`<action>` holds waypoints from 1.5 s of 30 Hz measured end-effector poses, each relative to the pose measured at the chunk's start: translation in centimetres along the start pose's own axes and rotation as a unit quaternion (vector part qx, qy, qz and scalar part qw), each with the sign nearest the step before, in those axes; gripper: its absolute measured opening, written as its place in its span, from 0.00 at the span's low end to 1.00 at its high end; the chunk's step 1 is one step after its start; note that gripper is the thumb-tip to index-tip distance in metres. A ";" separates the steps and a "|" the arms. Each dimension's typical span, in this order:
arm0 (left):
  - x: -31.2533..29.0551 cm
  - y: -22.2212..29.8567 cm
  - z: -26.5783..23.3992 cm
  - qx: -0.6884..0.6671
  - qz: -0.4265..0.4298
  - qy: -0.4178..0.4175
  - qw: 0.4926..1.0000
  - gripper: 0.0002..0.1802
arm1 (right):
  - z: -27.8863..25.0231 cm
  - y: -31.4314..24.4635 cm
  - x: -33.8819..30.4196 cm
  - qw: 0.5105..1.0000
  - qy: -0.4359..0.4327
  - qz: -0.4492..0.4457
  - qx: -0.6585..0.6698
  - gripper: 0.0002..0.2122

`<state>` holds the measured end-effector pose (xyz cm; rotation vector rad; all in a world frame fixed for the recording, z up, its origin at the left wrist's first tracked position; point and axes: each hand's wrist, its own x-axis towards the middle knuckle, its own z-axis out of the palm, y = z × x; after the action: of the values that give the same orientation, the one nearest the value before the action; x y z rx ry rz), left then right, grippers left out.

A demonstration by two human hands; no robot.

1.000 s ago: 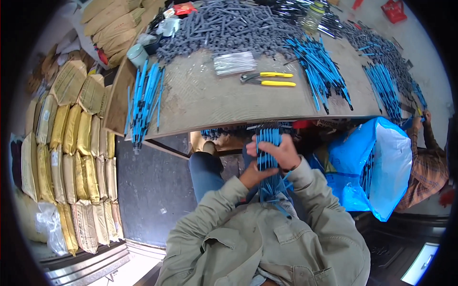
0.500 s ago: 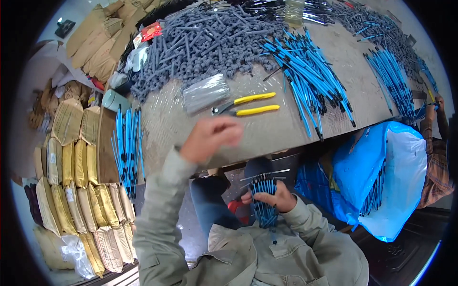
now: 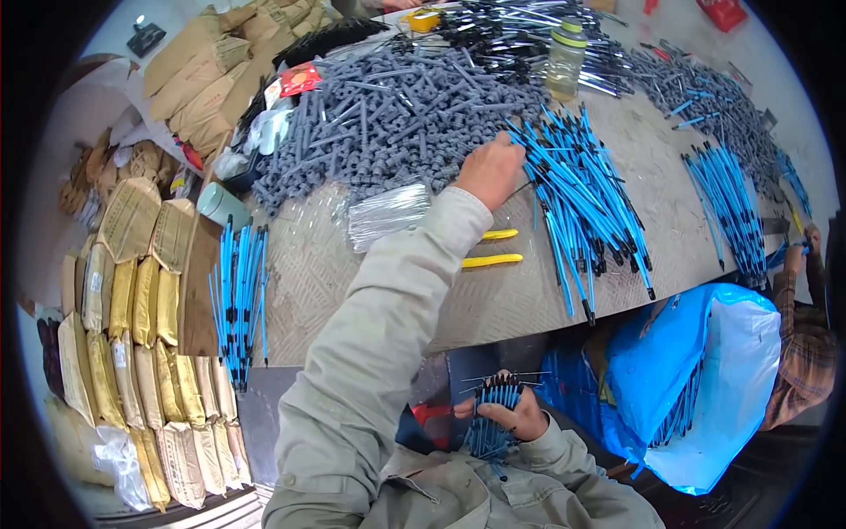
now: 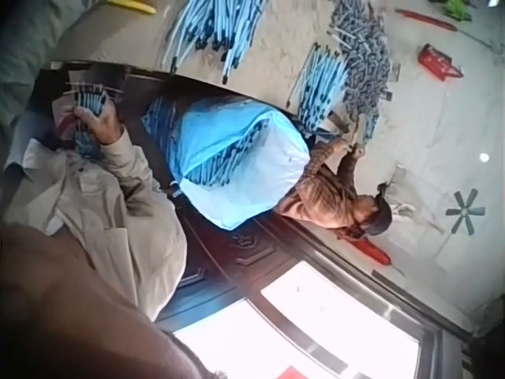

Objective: The person assembles small blue plastic parts into a central metal hub using pliers.

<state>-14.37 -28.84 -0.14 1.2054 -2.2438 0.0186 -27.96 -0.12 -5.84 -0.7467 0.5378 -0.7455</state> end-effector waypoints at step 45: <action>-30.7 12.2 -11.5 -0.736 -0.394 0.139 0.533 0.17 | 5.0 2.1 1.2 0.991 -0.055 -0.027 -0.122 0.16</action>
<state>-5.24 4.84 -2.89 0.8234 -0.5424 -1.5442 -23.06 2.06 -4.53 -1.0276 0.5162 -0.6901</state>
